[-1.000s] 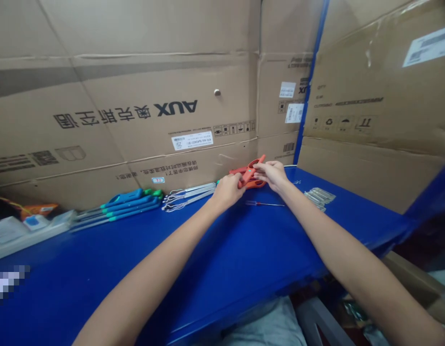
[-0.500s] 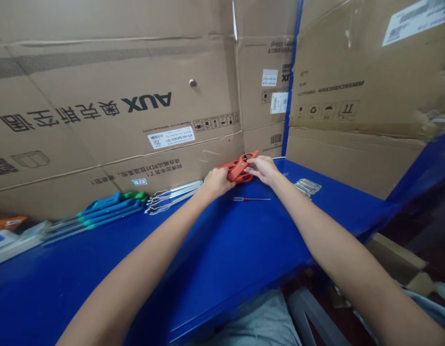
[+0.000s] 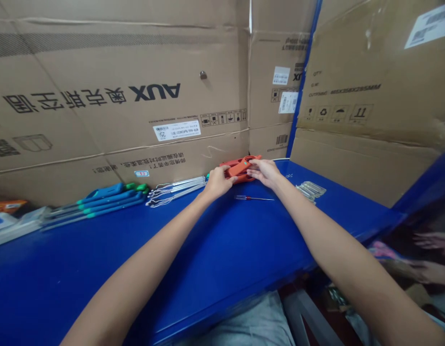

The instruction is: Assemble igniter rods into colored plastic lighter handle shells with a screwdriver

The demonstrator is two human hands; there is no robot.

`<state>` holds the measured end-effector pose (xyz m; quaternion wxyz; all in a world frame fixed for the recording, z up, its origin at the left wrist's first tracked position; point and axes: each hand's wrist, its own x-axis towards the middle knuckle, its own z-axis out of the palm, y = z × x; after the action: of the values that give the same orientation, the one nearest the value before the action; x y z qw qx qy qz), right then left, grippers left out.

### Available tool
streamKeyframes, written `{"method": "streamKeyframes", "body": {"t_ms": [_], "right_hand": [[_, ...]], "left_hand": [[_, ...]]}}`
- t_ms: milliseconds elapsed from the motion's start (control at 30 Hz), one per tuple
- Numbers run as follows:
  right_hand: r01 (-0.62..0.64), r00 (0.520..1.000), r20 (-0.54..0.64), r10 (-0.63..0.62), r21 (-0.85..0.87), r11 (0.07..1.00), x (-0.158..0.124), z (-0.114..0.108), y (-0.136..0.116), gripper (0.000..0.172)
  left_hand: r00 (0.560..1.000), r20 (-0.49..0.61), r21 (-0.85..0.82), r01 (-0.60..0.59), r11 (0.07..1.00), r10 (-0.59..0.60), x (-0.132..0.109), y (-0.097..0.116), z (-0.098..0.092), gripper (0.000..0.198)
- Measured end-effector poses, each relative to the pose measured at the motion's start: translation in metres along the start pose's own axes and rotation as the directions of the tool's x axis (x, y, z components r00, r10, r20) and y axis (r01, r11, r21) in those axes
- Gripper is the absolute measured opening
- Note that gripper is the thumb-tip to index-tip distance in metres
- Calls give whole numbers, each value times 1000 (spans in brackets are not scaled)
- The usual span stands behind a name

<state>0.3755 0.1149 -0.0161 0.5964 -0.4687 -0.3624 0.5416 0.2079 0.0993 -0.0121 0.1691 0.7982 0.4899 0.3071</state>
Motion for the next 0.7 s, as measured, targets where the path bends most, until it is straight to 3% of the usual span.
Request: {"method": "streamKeyframes", "body": {"t_ms": [100, 233, 300, 367, 433, 500, 600, 700], "right_hand": [[11, 997, 72, -8, -40, 999, -3, 4, 0, 33], [63, 964, 265, -26, -134, 989, -17, 15, -1, 22], [96, 915, 404, 0, -218, 971, -30, 25, 2, 18], [145, 836, 545, 62, -329, 933, -46, 37, 9, 27], [231, 750, 648, 130, -440, 868, -62, 50, 19, 39], [349, 700, 698, 152, -520, 779, -74, 63, 30, 44], [516, 687, 719, 108, -587, 623, -84, 73, 41, 41], [607, 677, 730, 96, -627, 489, -88, 75, 42, 44]], "left_hand": [[1000, 11, -141, 4, 990, -3, -10, -5, -8, 33], [992, 127, -262, 40, 964, -6, -48, -26, -45, 38], [978, 208, -264, 77, 961, -21, -76, -43, -70, 41], [960, 276, -230, 112, 967, -46, -103, -61, -94, 46], [942, 327, -170, 136, 976, -74, -126, -75, -113, 44], [929, 356, -93, 141, 986, -99, -141, -83, -125, 38], [924, 362, 21, 121, 992, -120, -151, -87, -132, 33], [928, 350, 89, 101, 991, -126, -151, -85, -131, 34]]}}
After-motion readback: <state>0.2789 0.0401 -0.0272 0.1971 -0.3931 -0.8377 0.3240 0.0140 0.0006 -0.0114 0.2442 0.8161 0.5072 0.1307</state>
